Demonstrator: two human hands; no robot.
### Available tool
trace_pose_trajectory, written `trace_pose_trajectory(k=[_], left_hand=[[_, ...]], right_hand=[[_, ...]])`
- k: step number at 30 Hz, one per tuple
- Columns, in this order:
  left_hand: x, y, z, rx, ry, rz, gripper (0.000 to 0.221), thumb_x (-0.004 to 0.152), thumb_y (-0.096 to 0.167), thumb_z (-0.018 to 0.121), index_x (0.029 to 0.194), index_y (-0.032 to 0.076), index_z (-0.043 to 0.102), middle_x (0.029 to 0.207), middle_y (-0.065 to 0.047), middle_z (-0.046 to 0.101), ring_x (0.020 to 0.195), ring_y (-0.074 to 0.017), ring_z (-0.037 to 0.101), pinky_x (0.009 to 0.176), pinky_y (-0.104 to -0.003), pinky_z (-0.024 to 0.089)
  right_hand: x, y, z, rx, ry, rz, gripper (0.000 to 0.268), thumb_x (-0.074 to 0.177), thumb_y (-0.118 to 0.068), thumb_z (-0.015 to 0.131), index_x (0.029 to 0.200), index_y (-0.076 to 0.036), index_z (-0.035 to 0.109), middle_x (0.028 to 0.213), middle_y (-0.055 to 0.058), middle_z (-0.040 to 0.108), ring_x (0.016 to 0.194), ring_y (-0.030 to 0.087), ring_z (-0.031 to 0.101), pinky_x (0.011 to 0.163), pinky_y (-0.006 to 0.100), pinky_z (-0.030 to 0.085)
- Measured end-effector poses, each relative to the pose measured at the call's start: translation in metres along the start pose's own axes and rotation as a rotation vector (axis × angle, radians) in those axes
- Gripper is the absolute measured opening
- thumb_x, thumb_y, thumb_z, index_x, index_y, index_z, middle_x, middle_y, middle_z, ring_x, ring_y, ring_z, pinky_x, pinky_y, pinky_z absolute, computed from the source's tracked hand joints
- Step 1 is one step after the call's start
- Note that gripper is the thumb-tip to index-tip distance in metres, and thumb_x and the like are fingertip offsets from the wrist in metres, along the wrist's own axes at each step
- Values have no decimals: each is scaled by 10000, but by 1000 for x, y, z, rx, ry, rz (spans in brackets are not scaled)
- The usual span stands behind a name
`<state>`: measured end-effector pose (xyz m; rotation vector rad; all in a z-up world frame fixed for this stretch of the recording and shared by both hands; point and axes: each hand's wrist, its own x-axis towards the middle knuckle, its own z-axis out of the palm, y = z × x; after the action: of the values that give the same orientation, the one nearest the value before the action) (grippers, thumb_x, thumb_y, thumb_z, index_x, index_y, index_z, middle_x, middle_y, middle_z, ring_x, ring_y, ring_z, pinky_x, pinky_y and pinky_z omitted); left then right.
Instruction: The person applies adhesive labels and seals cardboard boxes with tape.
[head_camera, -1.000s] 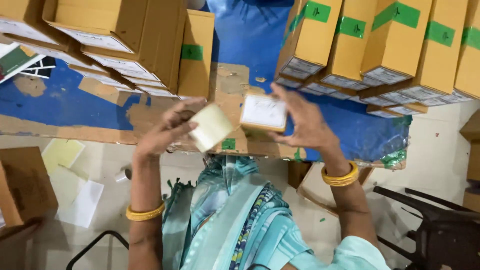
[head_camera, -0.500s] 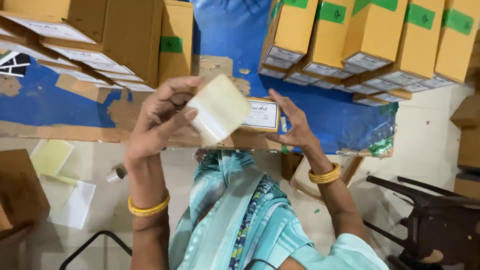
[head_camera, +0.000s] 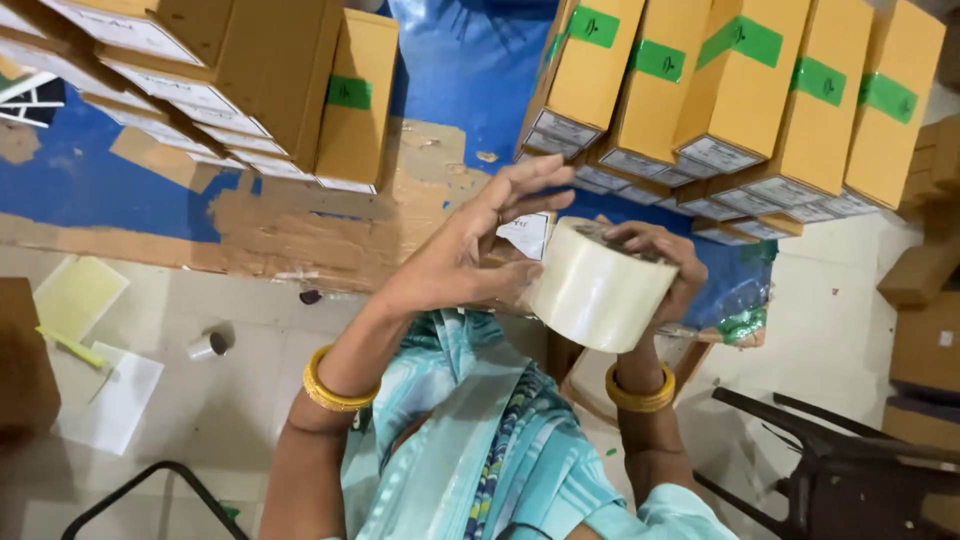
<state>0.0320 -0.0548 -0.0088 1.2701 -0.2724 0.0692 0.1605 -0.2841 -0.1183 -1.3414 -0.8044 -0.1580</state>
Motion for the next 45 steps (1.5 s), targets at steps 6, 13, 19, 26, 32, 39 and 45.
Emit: trace_pose_trajectory(k=[6,13,19,26,32,39,45], left_hand=[[-11,-47,9,-199,205,-31,490,935,-120,694,1379,49,573,1425,-114,591,1351,-216,582,1057,-312,557],[-9,-21,43,699,721,53,52,982,43,721,983,-9,713,829,-152,640,722,-192,610,650,-347,478],[-22,-26,32,663,762,229,149,1071,75,650,950,-4,613,761,-128,529,645,-245,526,603,-380,433],[-27,-51,6,894,837,60,220,1064,129,646,885,11,598,762,-181,537,647,-366,545,575,-439,416],[-23,-64,-1,1026,858,-19,212,1044,168,636,884,36,592,773,-174,567,679,-384,592,590,-496,424],[-29,-88,-13,932,809,-25,254,1071,179,619,873,30,566,738,-149,520,696,-318,532,633,-437,423],[-32,-117,-24,275,774,-297,310,1115,237,520,897,16,513,736,7,379,673,-114,394,574,-377,358]], right_hand=[[23,-26,5,-118,-40,-418,348,1045,-204,647,1253,-27,431,1084,196,560,972,391,689,913,600,628],[13,-42,13,-197,-125,-319,578,845,-356,757,1245,-46,477,1127,260,567,1019,458,635,928,617,602],[32,-86,4,-248,-201,-337,619,902,-288,888,1340,-129,480,1331,85,509,1237,296,599,1030,489,574],[21,-66,-37,-1002,-549,-289,714,658,-60,905,1335,-213,735,1450,87,575,1322,329,565,1037,462,390],[20,-46,-30,-1000,-626,-200,856,555,3,829,1365,-246,707,1434,123,590,1333,343,560,1033,483,407],[-8,-7,-30,-926,-628,-126,788,634,41,756,1359,-263,708,1421,134,596,1321,344,565,1021,462,396],[-24,14,-17,-779,-493,-116,627,764,-34,739,1358,-234,697,1397,162,556,1300,370,534,1067,484,380]])
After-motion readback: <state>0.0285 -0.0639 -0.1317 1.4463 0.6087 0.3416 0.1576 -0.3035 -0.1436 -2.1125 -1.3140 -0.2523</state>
